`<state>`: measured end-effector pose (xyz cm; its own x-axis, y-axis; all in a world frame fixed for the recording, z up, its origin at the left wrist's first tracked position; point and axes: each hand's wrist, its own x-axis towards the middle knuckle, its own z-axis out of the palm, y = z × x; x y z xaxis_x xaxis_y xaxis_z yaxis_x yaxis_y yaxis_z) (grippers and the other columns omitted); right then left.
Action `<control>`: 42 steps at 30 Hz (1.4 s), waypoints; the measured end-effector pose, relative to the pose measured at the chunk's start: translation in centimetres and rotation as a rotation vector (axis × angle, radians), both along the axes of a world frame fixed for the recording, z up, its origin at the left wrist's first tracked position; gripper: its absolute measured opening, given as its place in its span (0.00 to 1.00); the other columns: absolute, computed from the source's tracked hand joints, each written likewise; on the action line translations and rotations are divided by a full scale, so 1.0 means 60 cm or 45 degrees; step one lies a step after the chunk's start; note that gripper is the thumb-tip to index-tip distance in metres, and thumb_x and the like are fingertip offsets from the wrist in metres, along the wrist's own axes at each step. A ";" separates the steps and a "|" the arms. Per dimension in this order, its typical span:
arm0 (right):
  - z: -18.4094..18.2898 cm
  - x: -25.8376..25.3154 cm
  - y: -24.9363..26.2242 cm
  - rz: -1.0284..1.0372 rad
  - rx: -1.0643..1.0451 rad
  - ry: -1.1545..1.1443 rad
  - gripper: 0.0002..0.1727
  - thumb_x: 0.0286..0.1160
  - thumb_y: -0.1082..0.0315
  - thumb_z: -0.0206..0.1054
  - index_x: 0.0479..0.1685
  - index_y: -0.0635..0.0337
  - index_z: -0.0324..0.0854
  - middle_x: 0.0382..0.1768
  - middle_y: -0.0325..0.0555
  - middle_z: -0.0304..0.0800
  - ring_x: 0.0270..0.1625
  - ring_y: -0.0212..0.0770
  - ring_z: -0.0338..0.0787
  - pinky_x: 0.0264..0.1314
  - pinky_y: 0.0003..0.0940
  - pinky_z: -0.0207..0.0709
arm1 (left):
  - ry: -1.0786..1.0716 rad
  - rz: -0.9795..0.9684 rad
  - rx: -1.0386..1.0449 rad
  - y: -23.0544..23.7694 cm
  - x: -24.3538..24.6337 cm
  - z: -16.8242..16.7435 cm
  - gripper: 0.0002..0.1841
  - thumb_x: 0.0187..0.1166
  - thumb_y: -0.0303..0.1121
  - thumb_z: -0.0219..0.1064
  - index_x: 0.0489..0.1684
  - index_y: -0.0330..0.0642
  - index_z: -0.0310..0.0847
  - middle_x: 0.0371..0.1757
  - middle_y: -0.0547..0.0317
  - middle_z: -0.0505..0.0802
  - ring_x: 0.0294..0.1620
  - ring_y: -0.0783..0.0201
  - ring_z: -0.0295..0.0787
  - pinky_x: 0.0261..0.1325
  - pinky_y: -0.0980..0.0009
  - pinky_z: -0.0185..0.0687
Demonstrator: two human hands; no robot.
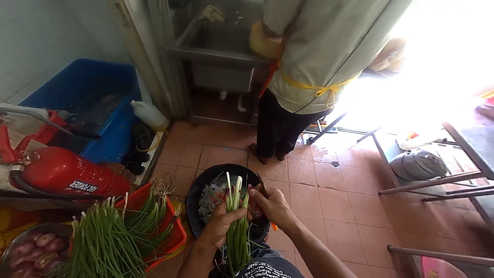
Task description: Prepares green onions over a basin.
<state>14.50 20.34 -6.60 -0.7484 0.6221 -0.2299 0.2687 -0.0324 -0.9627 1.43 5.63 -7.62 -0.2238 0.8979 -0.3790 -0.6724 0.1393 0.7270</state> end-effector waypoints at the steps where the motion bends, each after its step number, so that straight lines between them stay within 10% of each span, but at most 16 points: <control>1: -0.003 0.001 0.002 -0.085 0.111 -0.052 0.16 0.85 0.57 0.63 0.32 0.57 0.85 0.20 0.37 0.83 0.22 0.32 0.81 0.29 0.31 0.77 | 0.005 0.017 -0.025 0.003 0.001 0.000 0.14 0.76 0.25 0.63 0.57 0.30 0.75 0.37 0.47 0.93 0.35 0.60 0.92 0.44 0.65 0.91; 5: 0.005 0.009 0.008 -0.115 0.427 -0.007 0.08 0.81 0.60 0.67 0.41 0.52 0.88 0.27 0.34 0.87 0.25 0.31 0.83 0.29 0.31 0.80 | 0.139 0.087 -0.180 0.022 0.012 0.000 0.24 0.73 0.21 0.63 0.71 0.31 0.69 0.41 0.47 0.91 0.41 0.58 0.92 0.49 0.63 0.90; 10: 0.029 -0.015 -0.032 0.157 0.703 -0.244 0.24 0.76 0.48 0.71 0.67 0.47 0.83 0.42 0.40 0.91 0.39 0.39 0.89 0.46 0.45 0.86 | 0.752 0.130 -0.306 0.053 0.054 -0.006 0.30 0.77 0.28 0.68 0.78 0.30 0.63 0.58 0.49 0.88 0.59 0.66 0.88 0.65 0.68 0.85; 22: -0.011 -0.011 0.024 0.029 -0.061 0.153 0.07 0.77 0.63 0.64 0.44 0.55 0.82 0.23 0.39 0.82 0.23 0.32 0.79 0.27 0.28 0.73 | 1.218 -0.149 -0.676 0.045 0.043 0.036 0.32 0.70 0.37 0.72 0.77 0.43 0.72 0.54 0.50 0.91 0.54 0.57 0.91 0.61 0.56 0.86; 29: 0.013 -0.007 0.019 0.260 0.898 -0.161 0.19 0.72 0.46 0.75 0.57 0.42 0.91 0.41 0.36 0.84 0.38 0.33 0.85 0.40 0.38 0.85 | 1.471 -0.306 -0.901 0.050 0.063 0.048 0.39 0.75 0.34 0.69 0.89 0.42 0.56 0.56 0.45 0.91 0.57 0.49 0.91 0.63 0.52 0.85; 37: 0.006 -0.001 0.046 0.250 0.378 -0.316 0.06 0.72 0.61 0.78 0.38 0.52 0.92 0.52 0.43 0.83 0.51 0.39 0.85 0.54 0.42 0.83 | 1.698 -0.462 -0.922 0.044 0.072 0.034 0.43 0.74 0.32 0.68 0.93 0.44 0.50 0.68 0.47 0.88 0.63 0.50 0.90 0.66 0.53 0.84; 42: 0.015 0.012 0.041 -0.209 -0.136 0.123 0.06 0.83 0.65 0.65 0.50 0.55 0.84 0.33 0.39 0.86 0.22 0.29 0.73 0.22 0.25 0.66 | 1.434 -0.349 -0.888 0.036 0.050 0.031 0.42 0.71 0.34 0.71 0.91 0.48 0.55 0.60 0.48 0.90 0.59 0.52 0.90 0.65 0.53 0.84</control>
<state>15.25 22.83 -5.73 -0.6609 0.7133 -0.2332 0.1584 -0.1711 -0.9724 4.42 7.79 -5.77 -0.5586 0.6607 -0.5014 0.3456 0.7350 0.5834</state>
